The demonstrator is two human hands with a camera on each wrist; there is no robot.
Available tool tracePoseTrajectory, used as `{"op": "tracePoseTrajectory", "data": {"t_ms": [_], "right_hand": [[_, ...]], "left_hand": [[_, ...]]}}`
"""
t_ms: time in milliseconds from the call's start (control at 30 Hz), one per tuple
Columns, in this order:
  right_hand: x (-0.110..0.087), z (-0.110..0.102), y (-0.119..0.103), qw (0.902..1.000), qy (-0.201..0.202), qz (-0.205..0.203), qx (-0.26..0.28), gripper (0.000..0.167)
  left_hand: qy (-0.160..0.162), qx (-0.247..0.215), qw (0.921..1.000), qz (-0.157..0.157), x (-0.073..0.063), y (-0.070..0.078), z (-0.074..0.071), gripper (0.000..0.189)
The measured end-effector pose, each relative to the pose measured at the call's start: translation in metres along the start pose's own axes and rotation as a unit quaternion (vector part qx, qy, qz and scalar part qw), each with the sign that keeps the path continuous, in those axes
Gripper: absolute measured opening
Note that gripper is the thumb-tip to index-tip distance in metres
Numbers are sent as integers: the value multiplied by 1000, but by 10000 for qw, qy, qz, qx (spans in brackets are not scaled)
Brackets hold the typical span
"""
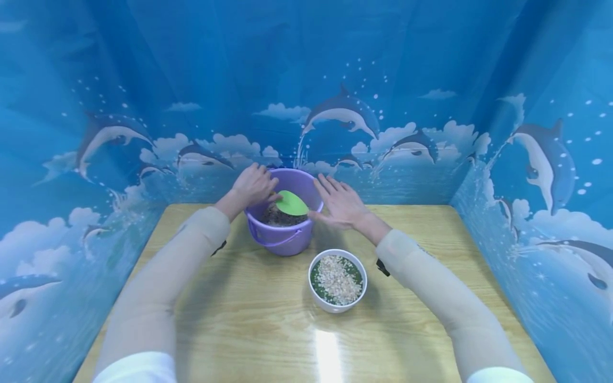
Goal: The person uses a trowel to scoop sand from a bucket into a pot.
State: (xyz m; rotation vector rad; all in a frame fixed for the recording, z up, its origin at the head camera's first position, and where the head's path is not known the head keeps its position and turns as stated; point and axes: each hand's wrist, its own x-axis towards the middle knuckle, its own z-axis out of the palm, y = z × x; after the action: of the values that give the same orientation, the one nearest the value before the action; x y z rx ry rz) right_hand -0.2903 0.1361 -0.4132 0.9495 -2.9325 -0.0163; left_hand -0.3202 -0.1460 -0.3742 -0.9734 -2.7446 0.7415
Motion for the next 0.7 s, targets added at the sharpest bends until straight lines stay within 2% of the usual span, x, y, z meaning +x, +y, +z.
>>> {"op": "tracePoseTrajectory", "data": {"t_ms": [267,500,700], "right_hand": [[1,-1,1,9998,-123,-57,-150,105],[0,-1,2,9996,-180,-73,-205,119],[1,-1,1,9997,-130,-52,-174,104]], "left_hand": [[-105,345,9992,-159,-1,-6,-1,60],[-90,707,9972,-219,-3,-10,-1,59],[-174,1162,9929,-172,-4,-12,-5,59]]}}
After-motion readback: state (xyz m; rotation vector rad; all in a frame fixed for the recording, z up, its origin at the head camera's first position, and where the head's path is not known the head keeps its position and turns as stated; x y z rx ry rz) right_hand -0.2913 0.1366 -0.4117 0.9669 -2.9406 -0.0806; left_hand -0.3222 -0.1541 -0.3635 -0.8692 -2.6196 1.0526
